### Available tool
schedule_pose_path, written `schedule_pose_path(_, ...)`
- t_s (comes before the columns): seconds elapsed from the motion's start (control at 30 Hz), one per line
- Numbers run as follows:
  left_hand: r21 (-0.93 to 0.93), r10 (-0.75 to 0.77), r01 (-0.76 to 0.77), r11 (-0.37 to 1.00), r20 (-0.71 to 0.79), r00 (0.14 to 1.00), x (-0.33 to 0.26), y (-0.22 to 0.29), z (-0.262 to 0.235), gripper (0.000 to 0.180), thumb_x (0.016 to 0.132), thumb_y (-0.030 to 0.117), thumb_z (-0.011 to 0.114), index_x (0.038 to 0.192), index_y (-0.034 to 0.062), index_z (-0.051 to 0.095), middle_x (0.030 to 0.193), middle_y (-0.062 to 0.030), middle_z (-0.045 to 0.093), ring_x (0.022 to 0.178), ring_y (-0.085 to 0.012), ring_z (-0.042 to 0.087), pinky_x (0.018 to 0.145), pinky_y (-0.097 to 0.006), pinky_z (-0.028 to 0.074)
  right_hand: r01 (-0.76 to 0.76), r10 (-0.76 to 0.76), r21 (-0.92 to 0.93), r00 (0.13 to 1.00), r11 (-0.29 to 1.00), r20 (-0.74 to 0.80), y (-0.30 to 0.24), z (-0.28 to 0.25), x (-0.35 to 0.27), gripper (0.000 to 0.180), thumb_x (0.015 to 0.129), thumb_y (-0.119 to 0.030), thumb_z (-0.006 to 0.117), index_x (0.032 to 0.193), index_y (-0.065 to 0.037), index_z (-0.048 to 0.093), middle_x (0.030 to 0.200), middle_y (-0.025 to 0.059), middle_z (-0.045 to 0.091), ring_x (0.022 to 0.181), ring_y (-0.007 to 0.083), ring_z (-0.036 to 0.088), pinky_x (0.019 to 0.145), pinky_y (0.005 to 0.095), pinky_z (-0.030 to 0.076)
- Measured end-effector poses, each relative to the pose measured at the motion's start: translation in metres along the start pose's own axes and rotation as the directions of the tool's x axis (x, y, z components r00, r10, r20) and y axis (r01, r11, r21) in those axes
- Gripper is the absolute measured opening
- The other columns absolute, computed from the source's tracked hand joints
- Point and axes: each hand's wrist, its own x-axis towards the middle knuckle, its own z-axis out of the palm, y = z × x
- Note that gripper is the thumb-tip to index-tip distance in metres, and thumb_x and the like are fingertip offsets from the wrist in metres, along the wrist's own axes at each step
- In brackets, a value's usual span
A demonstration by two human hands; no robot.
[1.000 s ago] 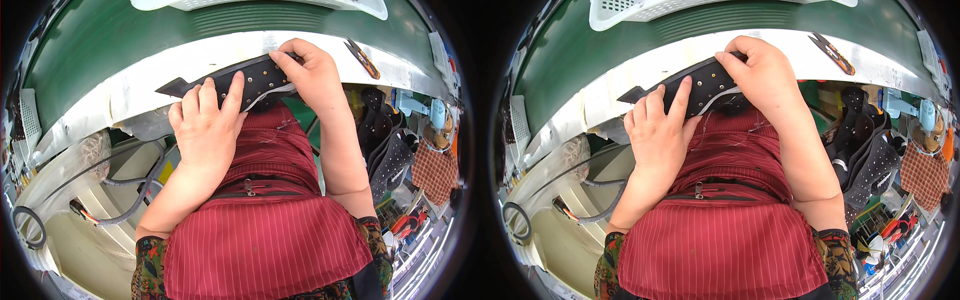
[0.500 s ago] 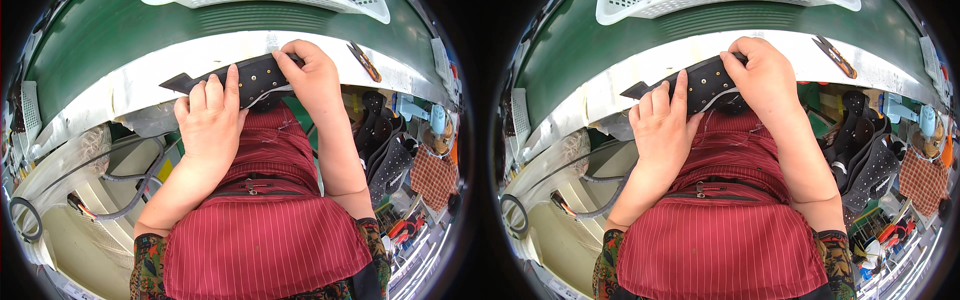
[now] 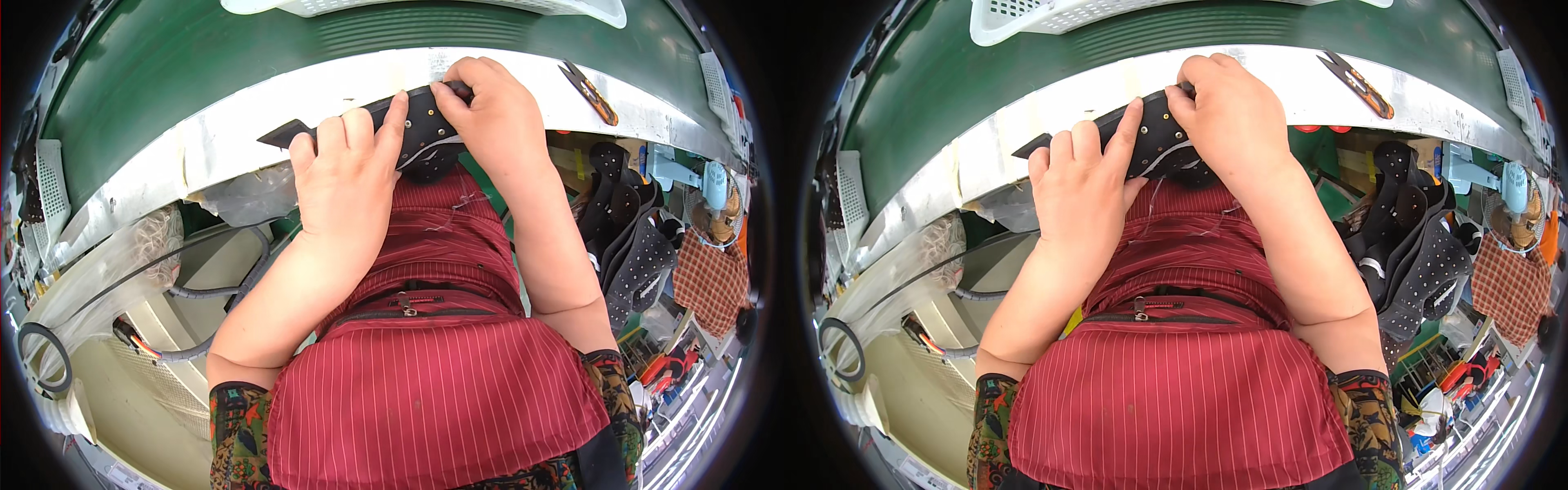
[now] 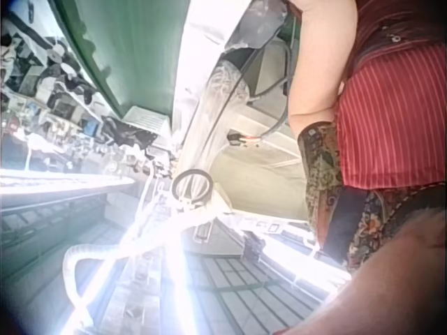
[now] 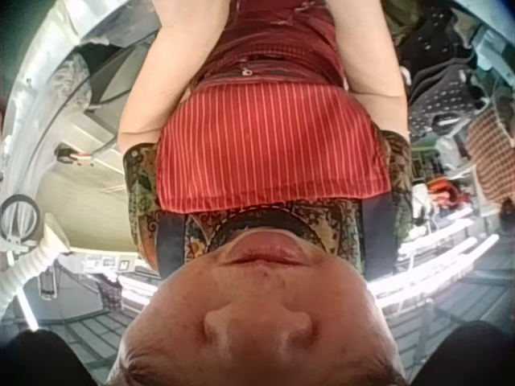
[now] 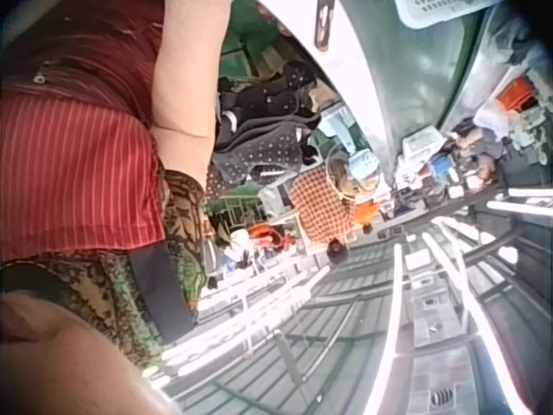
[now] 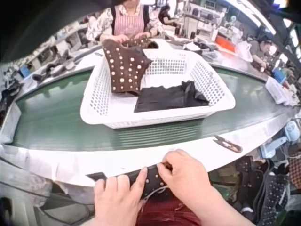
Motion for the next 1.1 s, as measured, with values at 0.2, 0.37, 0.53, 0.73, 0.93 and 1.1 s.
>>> schedule_pose_path(0.2, 0.164, 0.065, -0.071, 0.984, 0.044, 0.997, 0.015, 0.005, 0.004, 0.084, 0.060, 0.034, 0.080, 0.136, 0.0342, 0.044, 0.091, -0.0030, 0.048, 0.079, -0.0185, 0.049, 0.075, -0.036, 0.037, -0.082, 0.065, 0.143, 0.991, 0.986, 0.117, 0.004, -0.006, 0.007, 0.018, 0.079, -0.019, 0.064, 0.081, -0.001, 0.061, 0.081, 0.0127, 0.062, 0.078, 0.0310, 0.060, 0.069, 0.0394, 0.049)
schedule_pose_path(0.37, 0.206, 0.089, -0.100, 0.973, 0.060, 0.994, 0.018, 0.003, 0.001, 0.083, 0.060, 0.034, 0.080, 0.135, 0.0347, 0.045, 0.090, -0.0036, 0.048, 0.081, -0.0201, 0.051, 0.084, -0.039, 0.040, -0.096, 0.075, 0.147, 0.987, 0.984, 0.145, 0.003, -0.009, 0.007, 0.019, 0.079, -0.019, 0.064, 0.082, -0.001, 0.062, 0.082, 0.0131, 0.062, 0.080, 0.0312, 0.060, 0.071, 0.0393, 0.048)
schedule_pose_path(0.53, -0.137, 0.013, -0.012, 0.990, 0.001, 1.000, -0.008, -0.016, 0.002, 0.087, 0.060, 0.034, 0.080, 0.135, 0.0094, 0.044, 0.104, -0.0069, 0.050, 0.096, -0.0238, 0.050, 0.092, -0.042, 0.038, -0.072, 0.050, 0.177, 0.991, 0.982, 0.124, 0.008, -0.007, 0.005, 0.017, 0.080, -0.018, 0.062, 0.083, -0.001, 0.062, 0.083, 0.0133, 0.062, 0.081, 0.0316, 0.060, 0.071, 0.0397, 0.048)
schedule_pose_path(0.73, -0.160, -0.069, 0.069, 0.985, 0.005, 0.998, -0.027, -0.011, 0.002, 0.087, 0.066, 0.037, 0.077, 0.135, 0.0000, 0.040, 0.126, -0.0120, 0.046, 0.114, -0.0271, 0.047, 0.099, -0.044, 0.034, -0.074, 0.058, 0.153, 0.992, 0.985, 0.109, 0.009, -0.005, 0.004, 0.016, 0.080, -0.018, 0.061, 0.083, -0.003, 0.062, 0.086, 0.0129, 0.063, 0.080, 0.0322, 0.060, 0.071, 0.0405, 0.049)
schedule_pose_path(0.93, -0.405, 0.007, -0.086, 0.910, -0.193, 0.981, -0.003, 0.006, -0.002, 0.080, 0.071, 0.034, 0.075, 0.134, -0.0003, 0.040, 0.129, -0.0181, 0.048, 0.118, -0.0304, 0.047, 0.100, -0.043, 0.036, -0.080, 0.067, 0.132, 0.992, 0.988, 0.103, 0.006, -0.004, 0.002, 0.014, 0.080, -0.018, 0.060, 0.083, -0.004, 0.061, 0.087, 0.0115, 0.062, 0.079, 0.0317, 0.061, 0.070, 0.0406, 0.049)
schedule_pose_path(1.1, -0.374, 0.145, -0.187, 0.908, -0.139, 0.980, 0.006, 0.020, 0.011, 0.072, 0.069, 0.026, 0.076, 0.129, 0.0008, 0.044, 0.130, -0.0163, 0.049, 0.116, -0.0299, 0.050, 0.098, -0.039, 0.041, -0.042, 0.020, 0.178, 0.992, 0.983, 0.126, 0.013, -0.006, 0.004, 0.017, 0.081, -0.017, 0.060, 0.087, -0.002, 0.062, 0.089, 0.0130, 0.063, 0.078, 0.0305, 0.062, 0.069, 0.0385, 0.050)
